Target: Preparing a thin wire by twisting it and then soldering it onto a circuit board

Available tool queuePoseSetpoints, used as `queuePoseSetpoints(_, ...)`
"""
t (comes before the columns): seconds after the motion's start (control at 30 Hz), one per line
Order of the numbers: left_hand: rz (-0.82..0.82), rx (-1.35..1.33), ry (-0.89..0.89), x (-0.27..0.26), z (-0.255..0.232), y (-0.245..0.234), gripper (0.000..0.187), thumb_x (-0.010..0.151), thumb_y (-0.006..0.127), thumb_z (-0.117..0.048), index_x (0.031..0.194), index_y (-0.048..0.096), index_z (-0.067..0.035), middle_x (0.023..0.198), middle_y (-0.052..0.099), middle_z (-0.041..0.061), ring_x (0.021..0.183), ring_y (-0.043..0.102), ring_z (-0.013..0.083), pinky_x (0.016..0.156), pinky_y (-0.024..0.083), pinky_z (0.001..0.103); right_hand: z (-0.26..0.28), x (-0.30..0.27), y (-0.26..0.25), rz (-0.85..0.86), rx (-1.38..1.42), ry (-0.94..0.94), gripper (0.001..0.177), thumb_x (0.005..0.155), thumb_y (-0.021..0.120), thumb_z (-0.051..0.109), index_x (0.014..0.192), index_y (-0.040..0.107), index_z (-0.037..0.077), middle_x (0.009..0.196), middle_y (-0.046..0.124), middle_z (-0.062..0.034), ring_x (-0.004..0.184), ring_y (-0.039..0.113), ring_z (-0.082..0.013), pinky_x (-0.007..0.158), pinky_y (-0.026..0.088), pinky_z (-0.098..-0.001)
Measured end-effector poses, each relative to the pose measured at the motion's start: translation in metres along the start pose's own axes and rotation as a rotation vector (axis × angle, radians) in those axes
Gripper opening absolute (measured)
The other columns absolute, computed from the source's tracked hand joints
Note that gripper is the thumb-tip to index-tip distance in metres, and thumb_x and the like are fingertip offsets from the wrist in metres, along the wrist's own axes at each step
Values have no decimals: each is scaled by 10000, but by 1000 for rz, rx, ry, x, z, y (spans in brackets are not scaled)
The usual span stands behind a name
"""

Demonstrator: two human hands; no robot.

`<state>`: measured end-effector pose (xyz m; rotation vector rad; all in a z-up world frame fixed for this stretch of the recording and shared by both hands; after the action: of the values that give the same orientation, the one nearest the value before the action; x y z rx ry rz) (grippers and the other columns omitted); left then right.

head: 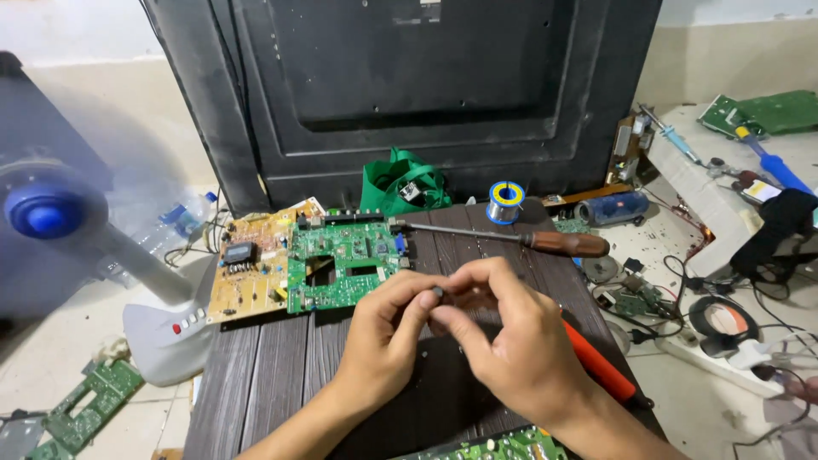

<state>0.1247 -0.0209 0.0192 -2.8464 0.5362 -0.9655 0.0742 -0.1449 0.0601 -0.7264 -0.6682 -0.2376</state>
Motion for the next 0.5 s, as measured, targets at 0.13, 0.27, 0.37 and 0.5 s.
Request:
queuePoseSetpoints(0.13, -30, -68, -71, 4, 13, -6, 313, 1041, 525, -175, 1249, 727, -57, 885, 686, 68, 759, 653, 137, 789, 535, 284, -41, 2, 11, 72, 198, 352, 179, 875, 717, 129, 1054, 712, 131, 841, 797, 15, 616, 710, -76, 595, 592, -223)
queuePoseSetpoints(0.27, -13, -305, -204, 3, 23, 1, 377, 1046, 503, -168, 1367, 591, 8, 755, 627, 82, 652, 626, 161, 662, 558, 289, -35, 6, 8, 61, 248, 264, 165, 882, 692, 117, 1031, 757, 86, 816, 789, -2, 709, 740, -47, 665, 635, -180)
queuePoseSetpoints(0.37, -34, -392, -242, -1, 28, 3, 295, 1042, 516, -143, 1283, 595, 9, 794, 567, 66, 645, 592, 163, 629, 559, 303, -28, 7, 3, 46, 139, 174, 86, 864, 781, 179, 942, 799, 147, 566, 423, 63, 520, 385, -70, 516, 384, -241)
queuePoseSetpoints(0.5, 18, -420, -192, 1, 23, 4, 287, 1048, 496, -103, 1290, 573, 32, 874, 614, 94, 696, 630, 184, 679, 557, 304, -22, 7, 2, 29, 126, 114, 65, 867, 772, 127, 923, 804, 126, 579, 546, 55, 520, 466, -64, 531, 437, -233)
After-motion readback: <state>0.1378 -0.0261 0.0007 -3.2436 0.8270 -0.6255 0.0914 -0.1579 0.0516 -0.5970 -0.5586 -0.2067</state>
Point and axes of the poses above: each hand's wrist, its own x-axis towards the middle knuckle, its own y-axis out of the palm, z = x × y, the point moved 9 cm from there along x, towards the middle knuckle
